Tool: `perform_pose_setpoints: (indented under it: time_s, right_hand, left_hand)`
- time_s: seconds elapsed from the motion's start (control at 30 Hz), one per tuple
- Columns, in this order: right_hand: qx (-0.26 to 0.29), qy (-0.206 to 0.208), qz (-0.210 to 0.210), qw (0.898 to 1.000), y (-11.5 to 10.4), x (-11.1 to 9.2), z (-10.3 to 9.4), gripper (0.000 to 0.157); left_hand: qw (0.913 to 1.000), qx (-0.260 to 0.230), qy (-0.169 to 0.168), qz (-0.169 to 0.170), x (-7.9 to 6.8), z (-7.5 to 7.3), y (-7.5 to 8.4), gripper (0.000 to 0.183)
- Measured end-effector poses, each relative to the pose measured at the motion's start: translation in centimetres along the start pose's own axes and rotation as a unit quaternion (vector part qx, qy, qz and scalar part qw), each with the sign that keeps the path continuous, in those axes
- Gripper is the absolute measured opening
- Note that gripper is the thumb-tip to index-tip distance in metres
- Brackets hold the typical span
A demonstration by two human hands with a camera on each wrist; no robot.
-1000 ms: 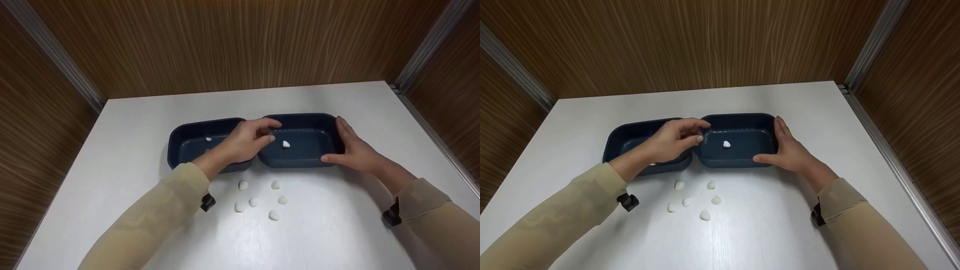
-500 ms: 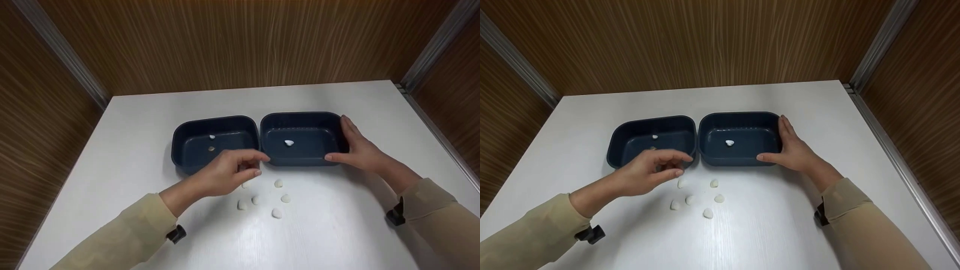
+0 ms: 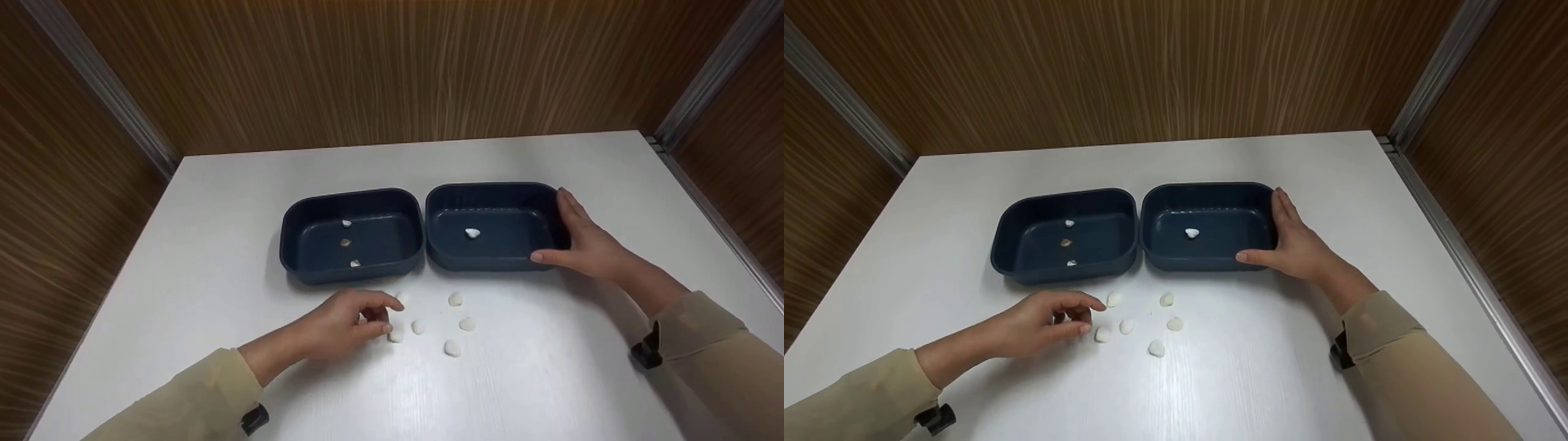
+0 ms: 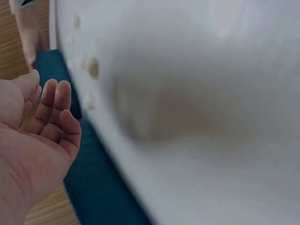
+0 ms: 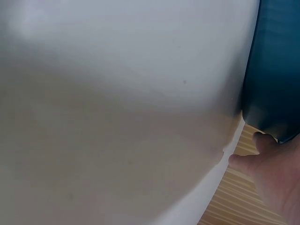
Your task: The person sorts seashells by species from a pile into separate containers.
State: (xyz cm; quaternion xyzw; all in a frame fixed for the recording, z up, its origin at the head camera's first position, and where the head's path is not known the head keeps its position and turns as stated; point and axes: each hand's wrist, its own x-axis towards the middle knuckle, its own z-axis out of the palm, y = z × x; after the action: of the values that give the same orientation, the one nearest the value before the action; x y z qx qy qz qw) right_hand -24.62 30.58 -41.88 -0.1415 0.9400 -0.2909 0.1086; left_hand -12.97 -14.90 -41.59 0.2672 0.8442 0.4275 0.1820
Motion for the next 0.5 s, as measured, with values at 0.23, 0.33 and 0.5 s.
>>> perform_pose_setpoints:
  time_s: [0.23,0.33,0.5]
  right_hand:
    - [0.003,-0.001,-0.001,1.000,0.0,0.0,0.0,0.129]
    - [0.004,0.000,-0.005,1.000,0.0,0.0,0.0,0.128]
    - [0.002,0.002,-0.014,1.000,0.2,0.1,0.0,0.128]
  left_hand:
    - [0.9995,-0.017,-0.009,-0.027,0.1,0.8,-2.3,0.028]
    - [0.9995,-0.017,-0.015,-0.023,0.3,1.0,-2.6,0.028]
    - [0.9998,-0.001,-0.015,-0.009,0.5,1.2,-2.8,0.027]
